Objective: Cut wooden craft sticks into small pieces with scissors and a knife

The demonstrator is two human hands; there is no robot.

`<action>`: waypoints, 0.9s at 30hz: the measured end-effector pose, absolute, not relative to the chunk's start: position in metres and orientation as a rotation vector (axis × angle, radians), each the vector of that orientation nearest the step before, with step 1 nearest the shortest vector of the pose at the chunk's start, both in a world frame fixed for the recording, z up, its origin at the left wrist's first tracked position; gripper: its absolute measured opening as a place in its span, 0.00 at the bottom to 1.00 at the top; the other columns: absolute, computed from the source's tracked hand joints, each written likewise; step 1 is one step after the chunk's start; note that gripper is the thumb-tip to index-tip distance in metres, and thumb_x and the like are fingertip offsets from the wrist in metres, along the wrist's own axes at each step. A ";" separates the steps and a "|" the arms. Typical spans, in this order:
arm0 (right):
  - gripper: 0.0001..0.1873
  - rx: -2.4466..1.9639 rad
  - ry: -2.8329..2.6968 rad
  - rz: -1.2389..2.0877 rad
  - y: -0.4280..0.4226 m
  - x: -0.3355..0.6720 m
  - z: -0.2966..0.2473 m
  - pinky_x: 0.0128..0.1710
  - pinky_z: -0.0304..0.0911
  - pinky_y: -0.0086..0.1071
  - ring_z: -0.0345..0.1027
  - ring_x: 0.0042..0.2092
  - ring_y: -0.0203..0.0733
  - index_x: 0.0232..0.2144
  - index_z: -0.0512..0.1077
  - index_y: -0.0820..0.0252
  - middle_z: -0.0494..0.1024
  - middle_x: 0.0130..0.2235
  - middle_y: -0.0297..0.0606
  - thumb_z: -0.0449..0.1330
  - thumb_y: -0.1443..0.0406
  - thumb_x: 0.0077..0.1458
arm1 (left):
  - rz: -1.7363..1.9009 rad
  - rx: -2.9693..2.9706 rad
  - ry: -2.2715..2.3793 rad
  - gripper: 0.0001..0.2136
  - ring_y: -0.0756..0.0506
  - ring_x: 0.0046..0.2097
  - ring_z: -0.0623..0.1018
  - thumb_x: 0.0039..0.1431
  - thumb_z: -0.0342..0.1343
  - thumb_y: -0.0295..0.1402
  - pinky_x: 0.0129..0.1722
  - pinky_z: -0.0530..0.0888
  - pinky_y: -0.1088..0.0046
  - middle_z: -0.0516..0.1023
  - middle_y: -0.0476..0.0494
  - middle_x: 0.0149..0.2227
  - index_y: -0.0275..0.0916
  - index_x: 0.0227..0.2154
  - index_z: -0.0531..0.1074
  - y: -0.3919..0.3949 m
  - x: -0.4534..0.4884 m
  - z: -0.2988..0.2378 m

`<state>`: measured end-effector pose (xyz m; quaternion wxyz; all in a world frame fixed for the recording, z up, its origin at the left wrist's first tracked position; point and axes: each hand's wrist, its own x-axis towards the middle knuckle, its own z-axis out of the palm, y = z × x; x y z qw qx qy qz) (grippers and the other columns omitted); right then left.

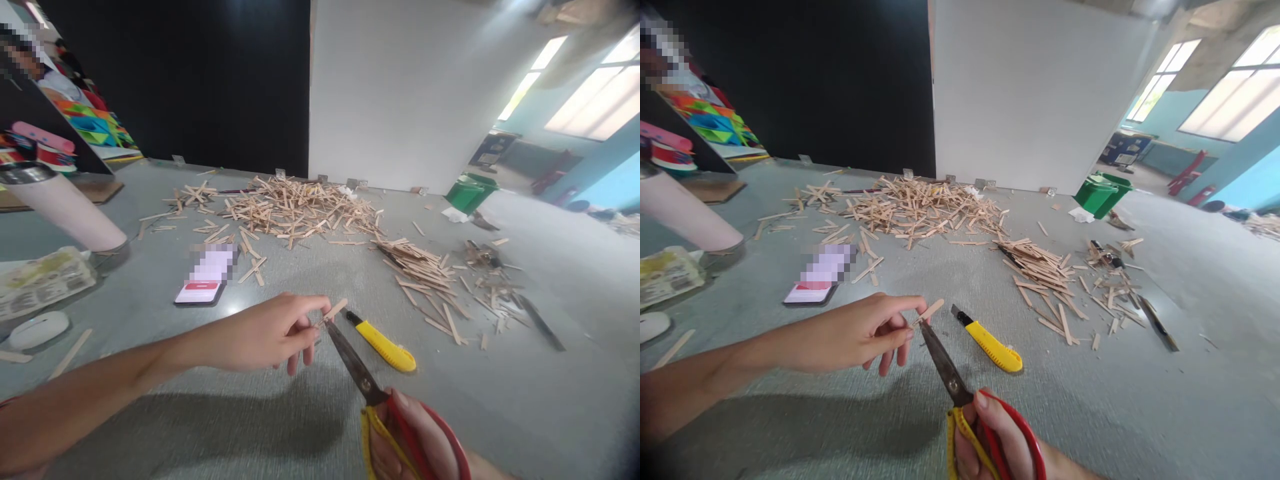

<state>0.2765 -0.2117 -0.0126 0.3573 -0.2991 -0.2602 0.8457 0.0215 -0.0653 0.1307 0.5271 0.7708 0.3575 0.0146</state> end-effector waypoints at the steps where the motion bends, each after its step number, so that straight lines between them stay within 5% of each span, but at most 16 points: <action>1: 0.46 -0.783 -0.641 2.172 -0.212 0.276 -0.013 0.17 0.47 0.23 0.52 0.16 0.28 0.17 0.65 0.59 0.60 0.15 0.29 0.53 0.25 0.58 | 0.034 1.842 0.857 0.05 0.47 0.30 0.82 0.77 0.48 0.38 0.26 0.72 0.76 0.85 0.48 0.36 0.45 0.49 0.65 -0.065 0.021 0.131; 12: 0.35 -0.920 -0.640 2.059 -0.211 0.274 0.017 0.26 0.53 0.25 0.49 0.24 0.29 0.24 0.54 0.54 0.58 0.22 0.24 0.73 0.45 0.58 | -0.007 1.865 0.854 0.11 0.48 0.26 0.79 0.76 0.49 0.38 0.24 0.69 0.77 0.84 0.46 0.33 0.43 0.53 0.71 -0.064 0.018 0.132; 22: 0.42 -0.822 -0.719 2.334 -0.202 0.279 0.008 0.12 0.38 0.25 0.46 0.13 0.27 0.12 0.60 0.56 0.56 0.10 0.27 0.60 0.32 0.59 | 0.018 1.914 0.872 0.11 0.49 0.27 0.79 0.75 0.50 0.37 0.24 0.68 0.79 0.85 0.49 0.33 0.45 0.53 0.73 -0.063 0.018 0.131; 27: 0.42 -0.644 -0.685 2.367 -0.198 0.277 0.000 0.10 0.42 0.23 0.46 0.10 0.27 0.11 0.59 0.56 0.55 0.08 0.27 0.59 0.33 0.61 | 0.056 1.995 0.937 0.14 0.49 0.28 0.79 0.75 0.51 0.39 0.27 0.70 0.78 0.84 0.49 0.33 0.48 0.57 0.75 -0.062 0.017 0.126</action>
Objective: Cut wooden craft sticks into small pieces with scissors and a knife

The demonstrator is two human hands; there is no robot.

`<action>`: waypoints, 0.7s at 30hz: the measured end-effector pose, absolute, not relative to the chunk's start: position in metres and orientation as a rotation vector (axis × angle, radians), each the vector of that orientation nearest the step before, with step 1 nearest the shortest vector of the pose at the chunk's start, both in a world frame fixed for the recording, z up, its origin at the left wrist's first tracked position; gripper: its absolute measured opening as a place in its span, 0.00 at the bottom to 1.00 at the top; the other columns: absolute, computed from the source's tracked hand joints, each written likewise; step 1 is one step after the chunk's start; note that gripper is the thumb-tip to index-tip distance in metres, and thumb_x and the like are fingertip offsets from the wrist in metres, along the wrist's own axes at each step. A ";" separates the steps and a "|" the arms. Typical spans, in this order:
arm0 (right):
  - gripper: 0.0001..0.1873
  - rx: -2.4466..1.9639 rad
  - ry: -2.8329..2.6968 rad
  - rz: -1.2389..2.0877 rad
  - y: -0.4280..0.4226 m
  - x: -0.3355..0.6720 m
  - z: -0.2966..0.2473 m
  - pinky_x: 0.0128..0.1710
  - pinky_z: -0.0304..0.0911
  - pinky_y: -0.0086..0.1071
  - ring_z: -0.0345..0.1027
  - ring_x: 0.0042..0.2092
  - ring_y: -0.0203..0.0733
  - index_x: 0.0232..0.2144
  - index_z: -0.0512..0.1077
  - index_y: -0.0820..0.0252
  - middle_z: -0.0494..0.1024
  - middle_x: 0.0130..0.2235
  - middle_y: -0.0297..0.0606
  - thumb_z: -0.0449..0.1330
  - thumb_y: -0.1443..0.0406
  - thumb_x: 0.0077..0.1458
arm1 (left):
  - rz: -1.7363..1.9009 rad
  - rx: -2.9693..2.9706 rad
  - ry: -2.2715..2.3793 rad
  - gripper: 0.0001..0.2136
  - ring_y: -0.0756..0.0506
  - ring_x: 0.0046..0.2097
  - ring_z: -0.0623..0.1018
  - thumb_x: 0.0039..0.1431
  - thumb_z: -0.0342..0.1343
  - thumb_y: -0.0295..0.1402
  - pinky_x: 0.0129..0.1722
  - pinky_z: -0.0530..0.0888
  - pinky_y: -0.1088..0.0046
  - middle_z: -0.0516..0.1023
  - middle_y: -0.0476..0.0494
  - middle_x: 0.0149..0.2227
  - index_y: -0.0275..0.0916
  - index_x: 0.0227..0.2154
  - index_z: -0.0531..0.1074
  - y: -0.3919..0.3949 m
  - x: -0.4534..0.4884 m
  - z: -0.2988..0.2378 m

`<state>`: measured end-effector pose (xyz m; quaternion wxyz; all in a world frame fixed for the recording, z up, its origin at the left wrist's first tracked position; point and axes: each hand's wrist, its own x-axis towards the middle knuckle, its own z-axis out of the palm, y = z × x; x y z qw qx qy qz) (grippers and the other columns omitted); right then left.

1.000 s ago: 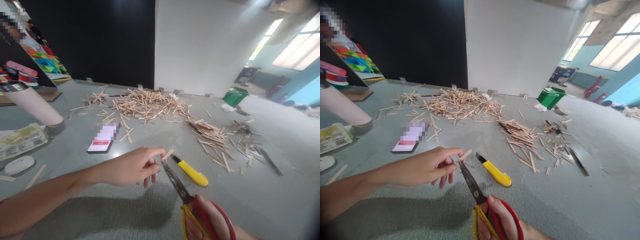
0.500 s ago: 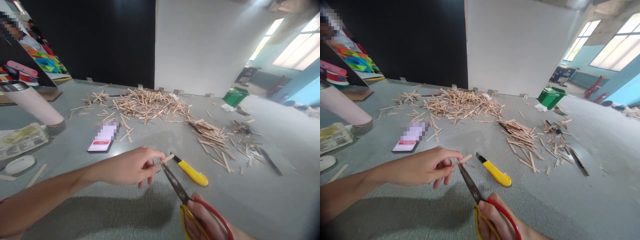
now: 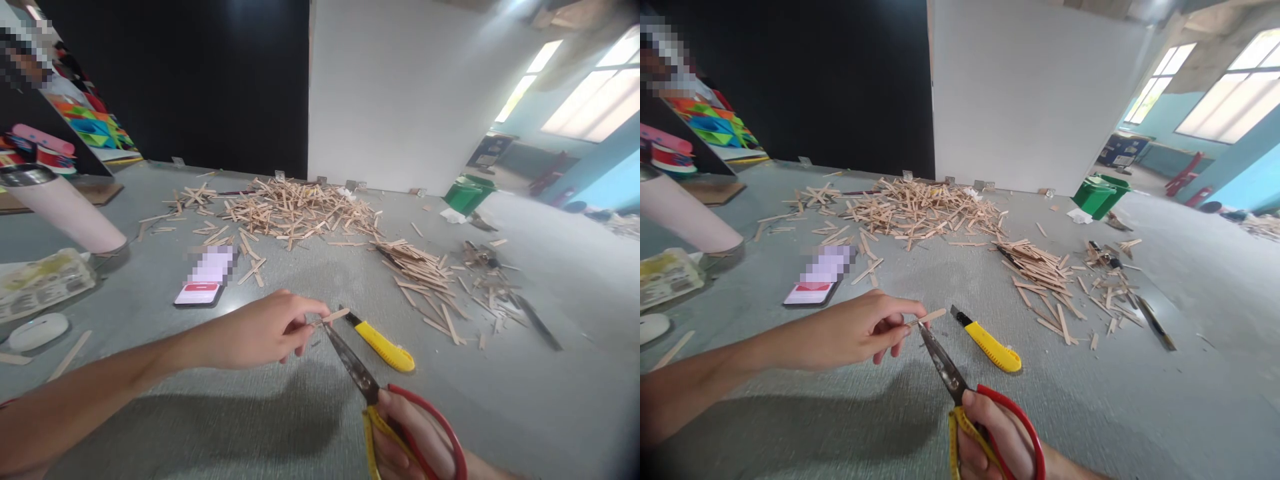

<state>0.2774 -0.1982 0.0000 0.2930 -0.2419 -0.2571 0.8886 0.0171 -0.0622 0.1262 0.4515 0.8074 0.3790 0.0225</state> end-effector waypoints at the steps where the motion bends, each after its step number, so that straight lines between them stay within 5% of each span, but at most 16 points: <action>1: 0.43 -0.616 -0.678 2.372 -0.198 0.277 -0.002 0.10 0.42 0.23 0.46 0.10 0.27 0.10 0.59 0.56 0.55 0.07 0.27 0.59 0.33 0.62 | 0.063 2.005 0.942 0.14 0.48 0.28 0.80 0.75 0.51 0.40 0.28 0.71 0.77 0.84 0.49 0.33 0.48 0.58 0.75 -0.062 0.016 0.126; 21: 0.40 -0.822 -0.765 2.003 -0.185 0.288 -0.005 0.10 0.50 0.24 0.44 0.09 0.28 0.14 0.60 0.55 0.56 0.09 0.26 0.55 0.35 0.66 | 0.022 1.800 0.977 0.21 0.51 0.22 0.73 0.73 0.53 0.47 0.23 0.67 0.76 0.81 0.47 0.29 0.38 0.58 0.73 -0.057 0.006 0.144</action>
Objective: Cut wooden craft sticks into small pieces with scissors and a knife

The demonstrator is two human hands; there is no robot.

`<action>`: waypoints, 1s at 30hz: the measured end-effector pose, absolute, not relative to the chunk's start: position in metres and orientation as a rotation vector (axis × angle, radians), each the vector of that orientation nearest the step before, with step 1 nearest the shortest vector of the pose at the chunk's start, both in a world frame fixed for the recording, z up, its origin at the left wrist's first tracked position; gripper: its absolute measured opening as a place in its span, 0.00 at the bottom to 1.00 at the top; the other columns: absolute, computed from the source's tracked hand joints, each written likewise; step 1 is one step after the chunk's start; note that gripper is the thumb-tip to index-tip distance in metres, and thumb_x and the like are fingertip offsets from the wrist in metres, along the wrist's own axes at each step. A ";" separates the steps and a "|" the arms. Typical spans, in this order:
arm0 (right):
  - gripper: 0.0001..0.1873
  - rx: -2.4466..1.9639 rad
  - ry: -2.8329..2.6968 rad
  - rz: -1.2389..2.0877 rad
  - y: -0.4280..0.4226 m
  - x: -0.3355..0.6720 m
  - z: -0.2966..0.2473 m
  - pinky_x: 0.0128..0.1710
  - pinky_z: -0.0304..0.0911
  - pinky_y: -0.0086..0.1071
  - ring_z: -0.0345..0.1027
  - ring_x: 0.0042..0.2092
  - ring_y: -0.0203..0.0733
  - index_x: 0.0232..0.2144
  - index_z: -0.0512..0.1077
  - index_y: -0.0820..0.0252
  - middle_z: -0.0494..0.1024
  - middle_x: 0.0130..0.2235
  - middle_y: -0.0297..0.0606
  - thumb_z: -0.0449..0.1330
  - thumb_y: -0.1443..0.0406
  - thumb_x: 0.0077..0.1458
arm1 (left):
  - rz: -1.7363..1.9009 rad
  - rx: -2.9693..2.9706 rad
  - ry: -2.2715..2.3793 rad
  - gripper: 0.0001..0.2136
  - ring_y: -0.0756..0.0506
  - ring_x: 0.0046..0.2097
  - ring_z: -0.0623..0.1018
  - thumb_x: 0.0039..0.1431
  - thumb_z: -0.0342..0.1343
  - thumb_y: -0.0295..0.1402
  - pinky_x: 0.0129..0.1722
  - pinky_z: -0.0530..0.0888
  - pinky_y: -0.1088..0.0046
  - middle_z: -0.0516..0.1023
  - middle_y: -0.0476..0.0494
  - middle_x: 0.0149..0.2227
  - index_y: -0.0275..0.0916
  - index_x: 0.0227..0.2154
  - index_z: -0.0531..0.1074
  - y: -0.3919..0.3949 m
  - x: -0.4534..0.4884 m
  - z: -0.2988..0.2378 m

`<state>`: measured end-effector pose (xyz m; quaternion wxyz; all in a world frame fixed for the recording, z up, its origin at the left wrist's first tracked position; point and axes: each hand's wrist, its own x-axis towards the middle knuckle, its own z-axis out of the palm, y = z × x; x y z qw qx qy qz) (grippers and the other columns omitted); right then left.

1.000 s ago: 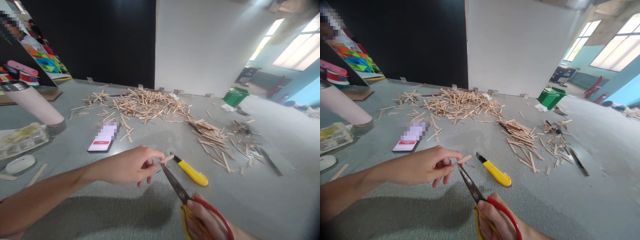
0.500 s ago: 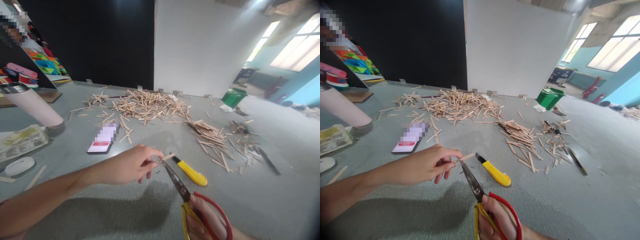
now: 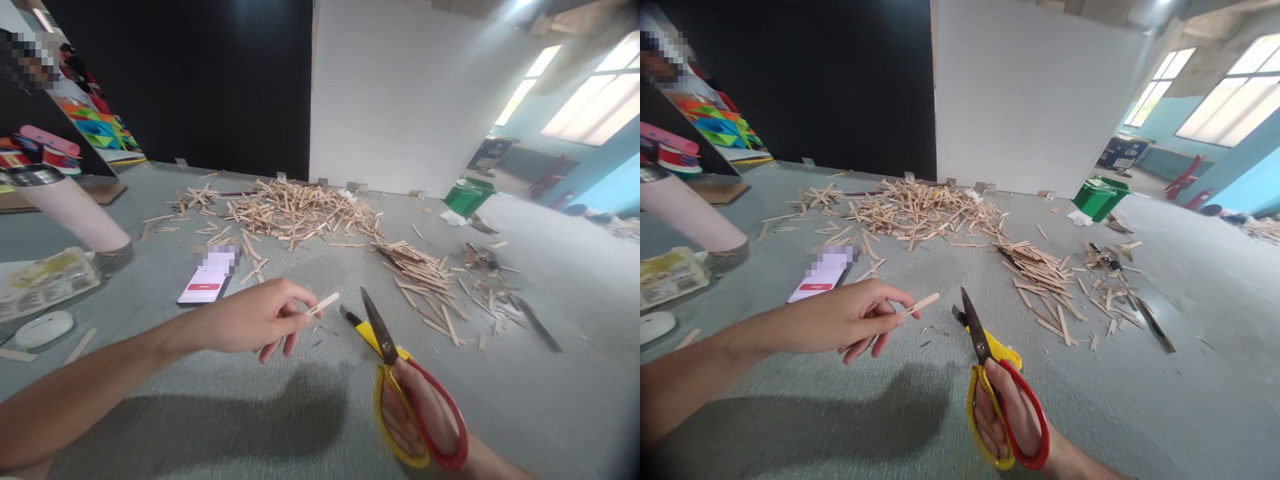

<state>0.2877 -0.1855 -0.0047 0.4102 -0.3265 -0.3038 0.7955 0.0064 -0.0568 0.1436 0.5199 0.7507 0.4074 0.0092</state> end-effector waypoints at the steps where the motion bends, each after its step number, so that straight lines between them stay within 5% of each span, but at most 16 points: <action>1: 0.40 -0.827 -0.776 2.018 -0.183 0.288 -0.006 0.10 0.50 0.24 0.44 0.09 0.29 0.14 0.60 0.55 0.55 0.10 0.26 0.54 0.35 0.67 | 0.040 1.809 0.981 0.21 0.51 0.22 0.71 0.73 0.52 0.47 0.23 0.67 0.76 0.80 0.47 0.29 0.38 0.58 0.73 -0.057 0.007 0.143; 9: 0.44 -0.819 -0.982 1.964 -0.185 0.283 0.001 0.29 0.69 0.31 0.72 0.26 0.40 0.31 0.75 0.67 0.76 0.26 0.44 0.47 0.32 0.67 | 0.152 1.888 0.976 0.22 0.50 0.24 0.65 0.76 0.47 0.50 0.22 0.60 0.76 0.74 0.50 0.26 0.39 0.55 0.75 -0.062 0.011 0.137; 15: 0.42 -0.926 -1.072 1.942 -0.199 0.290 -0.006 0.22 0.59 0.28 0.62 0.19 0.35 0.25 0.72 0.64 0.70 0.19 0.38 0.44 0.37 0.73 | 0.178 1.901 0.925 0.19 0.51 0.25 0.61 0.78 0.47 0.48 0.23 0.58 0.76 0.69 0.54 0.25 0.40 0.53 0.74 -0.065 0.012 0.143; 20: 0.30 -0.963 -1.051 1.922 -0.218 0.297 0.002 0.24 0.55 0.26 0.61 0.24 0.33 0.35 0.69 0.60 0.71 0.26 0.33 0.55 0.39 0.70 | 0.192 1.901 0.899 0.15 0.52 0.25 0.59 0.77 0.49 0.45 0.23 0.56 0.77 0.65 0.56 0.24 0.41 0.48 0.74 -0.070 0.014 0.144; 30: 0.25 -1.034 -1.054 1.930 -0.233 0.297 0.021 0.29 0.53 0.29 0.57 0.28 0.33 0.37 0.66 0.57 0.70 0.30 0.32 0.61 0.42 0.69 | 0.181 1.860 0.892 0.14 0.50 0.26 0.63 0.77 0.49 0.46 0.24 0.60 0.76 0.70 0.54 0.25 0.43 0.49 0.74 -0.078 0.015 0.145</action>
